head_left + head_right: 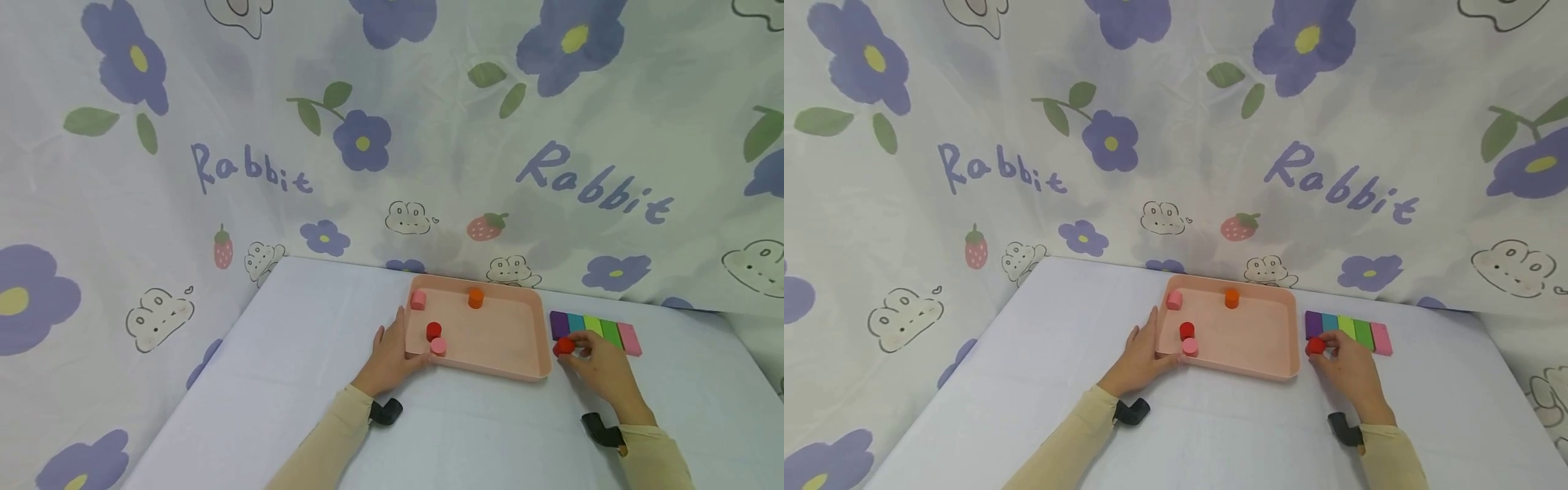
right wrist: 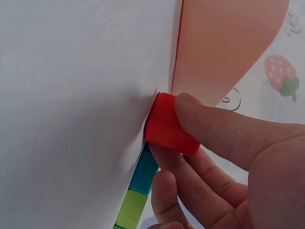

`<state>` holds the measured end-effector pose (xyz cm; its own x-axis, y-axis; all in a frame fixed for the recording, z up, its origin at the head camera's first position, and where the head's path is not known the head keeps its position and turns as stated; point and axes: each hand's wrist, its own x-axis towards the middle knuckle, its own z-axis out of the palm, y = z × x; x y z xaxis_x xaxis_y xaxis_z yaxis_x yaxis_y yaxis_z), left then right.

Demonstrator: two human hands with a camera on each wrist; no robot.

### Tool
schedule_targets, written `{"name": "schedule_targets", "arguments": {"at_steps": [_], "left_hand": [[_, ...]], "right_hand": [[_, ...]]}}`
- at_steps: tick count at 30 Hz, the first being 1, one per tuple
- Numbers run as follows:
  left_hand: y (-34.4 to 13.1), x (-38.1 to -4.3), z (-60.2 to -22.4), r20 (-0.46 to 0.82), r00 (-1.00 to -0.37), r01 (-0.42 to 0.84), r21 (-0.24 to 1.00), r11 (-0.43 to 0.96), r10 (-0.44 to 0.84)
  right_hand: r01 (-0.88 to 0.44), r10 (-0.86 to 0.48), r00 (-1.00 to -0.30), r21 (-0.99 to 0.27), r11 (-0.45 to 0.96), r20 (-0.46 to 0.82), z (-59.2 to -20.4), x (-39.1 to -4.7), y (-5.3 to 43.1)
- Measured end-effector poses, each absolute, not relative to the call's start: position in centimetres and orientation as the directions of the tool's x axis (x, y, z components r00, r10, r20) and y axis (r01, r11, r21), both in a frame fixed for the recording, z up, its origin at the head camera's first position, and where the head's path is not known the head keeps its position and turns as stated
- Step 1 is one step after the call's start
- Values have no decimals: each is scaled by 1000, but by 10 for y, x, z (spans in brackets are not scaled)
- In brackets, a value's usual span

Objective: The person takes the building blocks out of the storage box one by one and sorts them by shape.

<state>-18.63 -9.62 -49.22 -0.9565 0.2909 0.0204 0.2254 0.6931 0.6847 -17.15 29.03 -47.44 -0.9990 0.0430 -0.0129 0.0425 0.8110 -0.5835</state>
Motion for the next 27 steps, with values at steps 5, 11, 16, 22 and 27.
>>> {"name": "schedule_targets", "arguments": {"at_steps": [5, 11, 16, 22, 27], "left_hand": [[-96, -187, -493, 12, -958, 214, 694, 687, 287], [-95, -188, -493, 1, -960, 203, 690, 695, 279], [-95, -189, -494, -2, -961, 201, 687, 699, 278], [-95, -189, -495, 1, -961, 203, 688, 697, 278], [-96, -189, -495, 6, -960, 206, 688, 696, 278]], "right_hand": [[51, 50, -999, -576, 816, -17, -473, -170, 289], [47, 55, -998, -560, 827, -3, -467, -168, 288], [28, 52, -998, -549, 835, 29, -462, -166, 287], [-11, 40, -996, -559, 829, 79, -456, -163, 281], [-66, 19, -989, -559, 826, 144, -452, -160, 270]]}}
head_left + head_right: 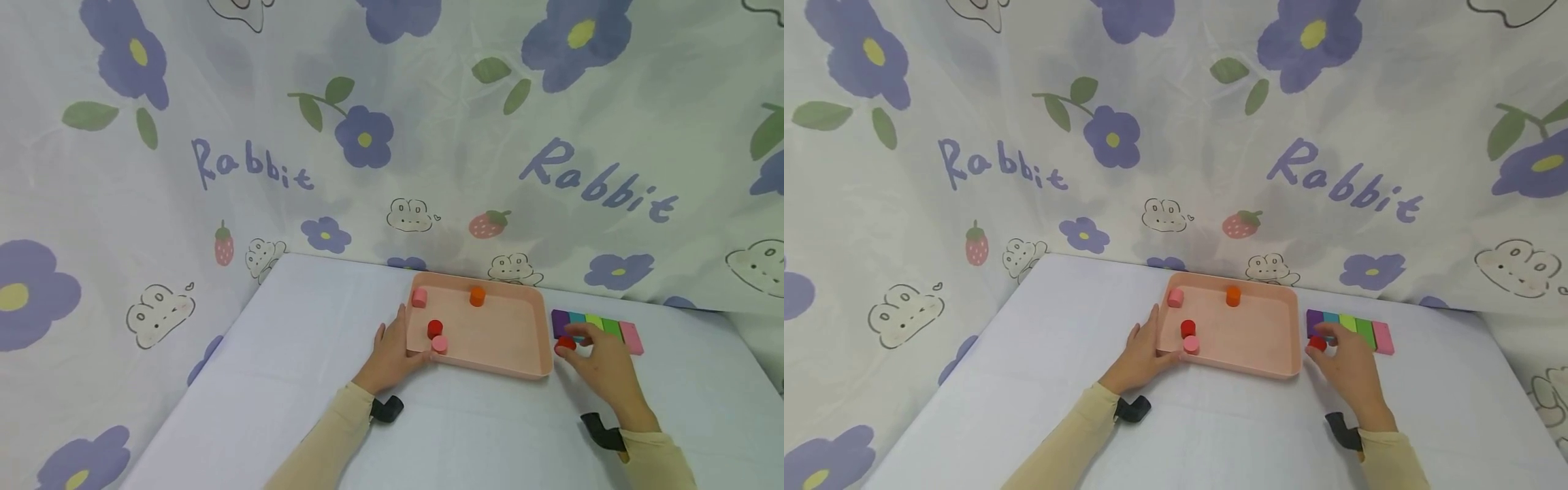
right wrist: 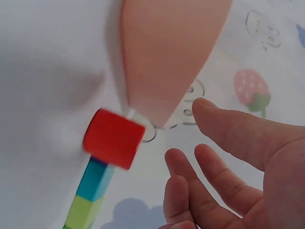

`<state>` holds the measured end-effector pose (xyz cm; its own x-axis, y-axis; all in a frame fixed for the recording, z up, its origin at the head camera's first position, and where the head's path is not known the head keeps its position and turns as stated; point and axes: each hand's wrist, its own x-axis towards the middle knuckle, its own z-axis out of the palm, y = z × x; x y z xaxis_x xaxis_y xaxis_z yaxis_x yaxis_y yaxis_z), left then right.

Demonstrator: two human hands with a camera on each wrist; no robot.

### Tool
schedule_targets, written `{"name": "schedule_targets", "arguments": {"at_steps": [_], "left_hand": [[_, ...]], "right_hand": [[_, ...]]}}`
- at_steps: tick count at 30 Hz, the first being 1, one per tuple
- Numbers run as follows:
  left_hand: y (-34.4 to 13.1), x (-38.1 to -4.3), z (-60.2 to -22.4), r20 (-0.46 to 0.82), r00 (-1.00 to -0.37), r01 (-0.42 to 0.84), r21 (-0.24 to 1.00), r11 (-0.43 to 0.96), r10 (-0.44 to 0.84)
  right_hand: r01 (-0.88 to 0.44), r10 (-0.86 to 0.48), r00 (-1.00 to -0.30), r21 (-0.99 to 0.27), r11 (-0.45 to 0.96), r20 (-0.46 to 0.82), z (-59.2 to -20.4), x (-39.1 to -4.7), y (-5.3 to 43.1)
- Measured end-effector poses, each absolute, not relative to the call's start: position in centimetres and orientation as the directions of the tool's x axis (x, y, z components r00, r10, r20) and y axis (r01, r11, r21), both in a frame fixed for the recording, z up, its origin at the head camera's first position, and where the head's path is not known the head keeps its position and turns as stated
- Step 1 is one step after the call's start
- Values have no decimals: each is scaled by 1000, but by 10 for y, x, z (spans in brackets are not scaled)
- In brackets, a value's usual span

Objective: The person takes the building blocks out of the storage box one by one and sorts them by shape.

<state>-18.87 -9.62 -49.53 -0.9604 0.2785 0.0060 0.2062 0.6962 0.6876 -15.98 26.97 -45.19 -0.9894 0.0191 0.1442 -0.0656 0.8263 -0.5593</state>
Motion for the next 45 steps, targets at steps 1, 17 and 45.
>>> {"name": "schedule_targets", "arguments": {"at_steps": [1, 17, 45], "left_hand": [[-96, -189, -495, 7, -960, 207, 689, 694, 279], [-97, -187, -493, -4, -959, 205, 684, 700, 285], [-96, -188, -493, -3, -959, 207, 675, 708, 284]], "right_hand": [[-71, 17, -988, -559, 826, 151, -451, -159, 267], [-248, -111, -962, -623, 742, 251, -454, -158, 224], [-259, -211, -965, -701, 665, 156, -459, -181, 145]]}}
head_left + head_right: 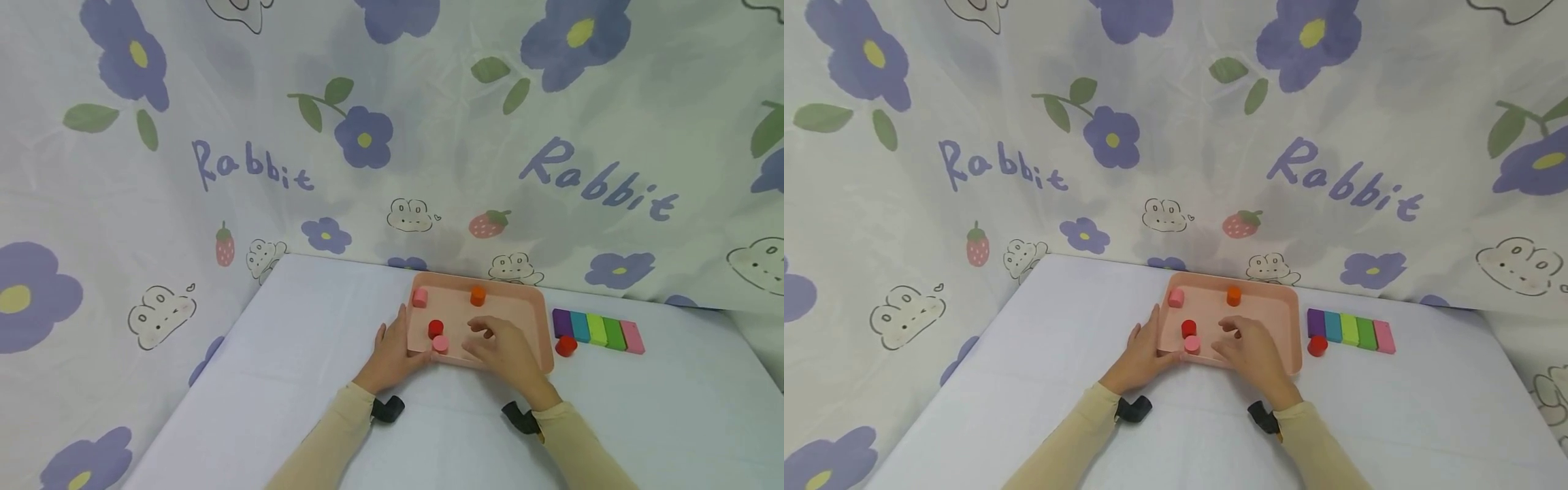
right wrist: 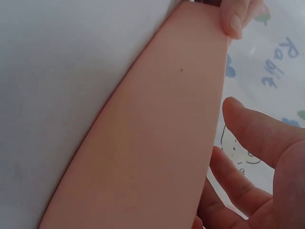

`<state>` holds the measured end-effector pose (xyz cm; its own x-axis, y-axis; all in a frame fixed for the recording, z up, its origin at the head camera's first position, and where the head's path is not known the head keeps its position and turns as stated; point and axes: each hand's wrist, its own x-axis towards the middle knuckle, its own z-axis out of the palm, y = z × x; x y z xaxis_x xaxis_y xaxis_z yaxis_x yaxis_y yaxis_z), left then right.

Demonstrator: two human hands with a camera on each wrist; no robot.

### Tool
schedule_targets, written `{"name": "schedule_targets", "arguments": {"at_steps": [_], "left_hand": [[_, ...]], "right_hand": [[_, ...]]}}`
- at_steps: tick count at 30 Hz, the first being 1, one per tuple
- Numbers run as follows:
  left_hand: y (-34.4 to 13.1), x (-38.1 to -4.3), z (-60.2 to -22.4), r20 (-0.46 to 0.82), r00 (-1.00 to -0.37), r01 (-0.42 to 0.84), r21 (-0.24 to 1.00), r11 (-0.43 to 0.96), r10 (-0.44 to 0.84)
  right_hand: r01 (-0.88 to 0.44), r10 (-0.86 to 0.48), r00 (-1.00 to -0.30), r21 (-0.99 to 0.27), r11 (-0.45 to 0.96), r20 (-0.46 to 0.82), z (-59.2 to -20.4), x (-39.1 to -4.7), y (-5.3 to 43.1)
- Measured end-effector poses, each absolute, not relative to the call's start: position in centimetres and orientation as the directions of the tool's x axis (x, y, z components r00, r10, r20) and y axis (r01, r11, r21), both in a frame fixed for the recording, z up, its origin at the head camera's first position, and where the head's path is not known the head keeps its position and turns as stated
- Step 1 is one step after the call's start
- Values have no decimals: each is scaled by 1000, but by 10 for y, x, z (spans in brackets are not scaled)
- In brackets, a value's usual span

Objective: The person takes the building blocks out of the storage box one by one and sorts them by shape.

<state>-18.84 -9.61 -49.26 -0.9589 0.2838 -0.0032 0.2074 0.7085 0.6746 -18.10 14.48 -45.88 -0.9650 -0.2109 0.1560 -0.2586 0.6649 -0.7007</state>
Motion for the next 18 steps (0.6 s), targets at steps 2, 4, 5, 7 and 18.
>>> {"name": "schedule_targets", "arguments": {"at_steps": [2, 4, 5, 7, 18], "left_hand": [[-96, -189, -493, -3, -959, 208, 670, 712, 283], [-96, -189, -494, 2, -959, 210, 672, 710, 282], [-96, -189, -494, 4, -959, 212, 673, 709, 283], [-96, -189, -495, 7, -959, 216, 669, 712, 284], [-97, -188, -493, 18, -954, 232, 671, 704, 298]], "right_hand": [[-258, -220, -964, -706, 659, 147, -459, -183, 142], [-269, -241, -960, -708, 653, 142, -460, -185, 139], [-279, -257, -956, -705, 652, 141, -461, -186, 139], [-308, -296, -944, -698, 646, 143, -462, -187, 137], [-390, -427, -894, -711, 586, 138, -468, -198, 127]]}}
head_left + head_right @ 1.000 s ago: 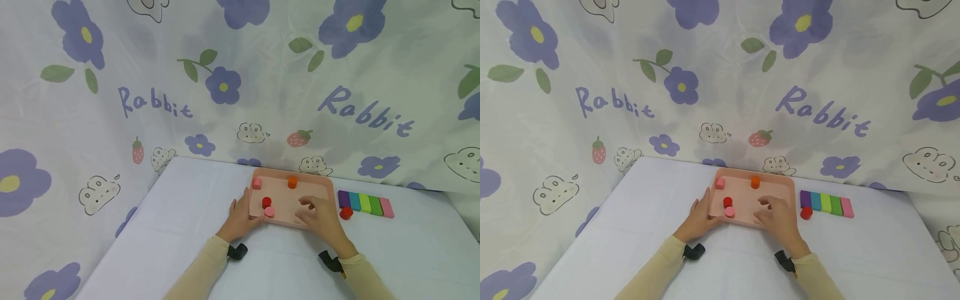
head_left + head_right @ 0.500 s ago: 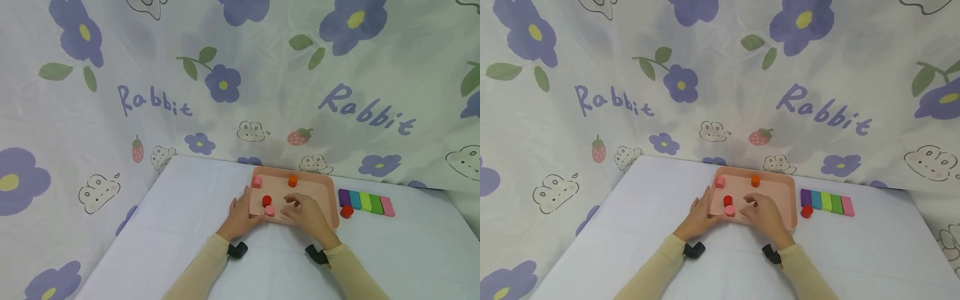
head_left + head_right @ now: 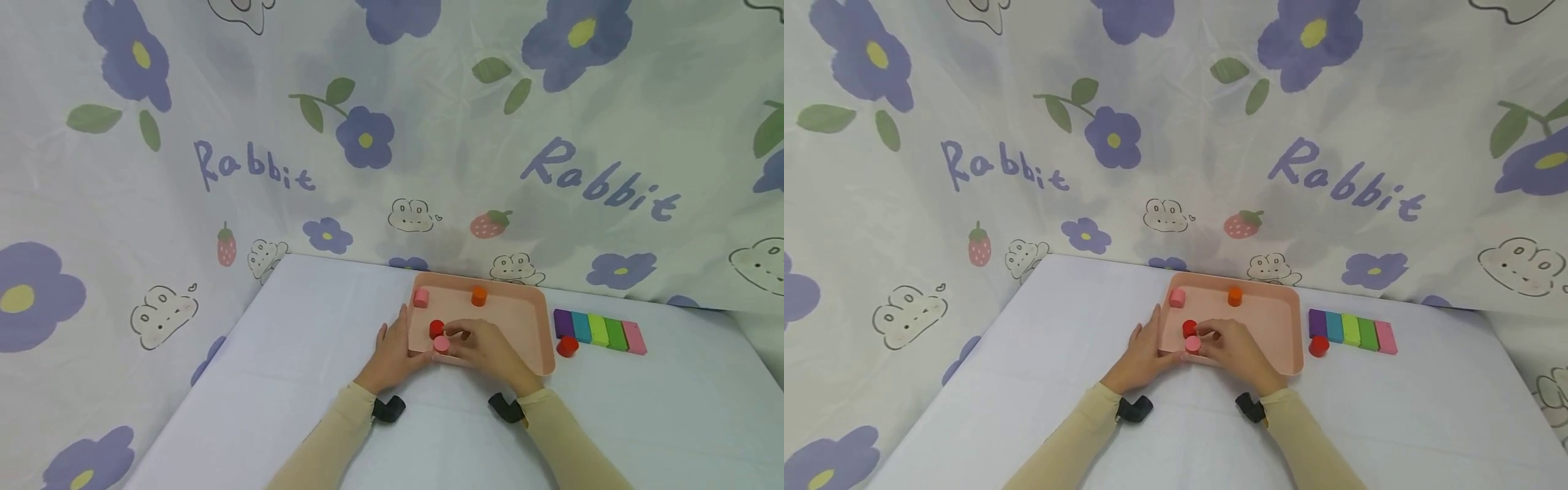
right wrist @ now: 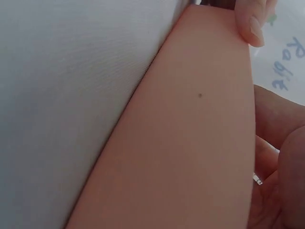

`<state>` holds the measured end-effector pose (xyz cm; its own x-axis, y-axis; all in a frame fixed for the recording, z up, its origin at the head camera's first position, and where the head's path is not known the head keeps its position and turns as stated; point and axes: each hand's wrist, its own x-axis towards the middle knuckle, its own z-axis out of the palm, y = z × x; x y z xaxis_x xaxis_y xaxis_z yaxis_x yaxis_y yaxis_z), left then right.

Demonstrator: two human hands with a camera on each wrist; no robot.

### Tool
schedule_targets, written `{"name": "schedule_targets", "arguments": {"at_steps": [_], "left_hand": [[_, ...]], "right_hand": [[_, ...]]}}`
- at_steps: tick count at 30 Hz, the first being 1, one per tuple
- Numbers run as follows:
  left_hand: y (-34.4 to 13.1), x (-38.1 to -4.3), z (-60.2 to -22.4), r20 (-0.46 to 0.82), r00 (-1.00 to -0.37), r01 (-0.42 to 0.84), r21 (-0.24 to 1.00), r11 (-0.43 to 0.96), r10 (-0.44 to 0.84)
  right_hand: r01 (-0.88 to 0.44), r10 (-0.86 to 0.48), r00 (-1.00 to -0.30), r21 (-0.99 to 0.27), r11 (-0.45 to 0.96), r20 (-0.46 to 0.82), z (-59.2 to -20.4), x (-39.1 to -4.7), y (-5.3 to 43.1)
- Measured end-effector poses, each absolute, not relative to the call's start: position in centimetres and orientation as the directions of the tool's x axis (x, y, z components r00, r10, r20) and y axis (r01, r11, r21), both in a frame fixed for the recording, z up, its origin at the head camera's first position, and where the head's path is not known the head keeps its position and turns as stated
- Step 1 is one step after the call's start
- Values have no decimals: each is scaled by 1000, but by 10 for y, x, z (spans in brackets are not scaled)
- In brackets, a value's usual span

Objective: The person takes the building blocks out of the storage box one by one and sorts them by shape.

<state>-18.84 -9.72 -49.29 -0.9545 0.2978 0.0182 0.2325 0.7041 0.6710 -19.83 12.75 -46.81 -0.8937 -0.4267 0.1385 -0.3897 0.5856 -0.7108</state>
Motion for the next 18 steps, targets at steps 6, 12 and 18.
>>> {"name": "schedule_targets", "arguments": {"at_steps": [6, 12, 18], "left_hand": [[-98, -188, -494, 27, -953, 240, 677, 696, 302], [-98, -188, -495, 36, -953, 244, 681, 690, 301], [-98, -187, -493, 30, -952, 243, 677, 695, 304]], "right_hand": [[-386, -471, -876, -739, 553, 105, -472, -205, 127], [-382, -503, -861, -753, 536, 78, -471, -208, 126], [-397, -518, -852, -736, 548, 75, -471, -212, 123]]}}
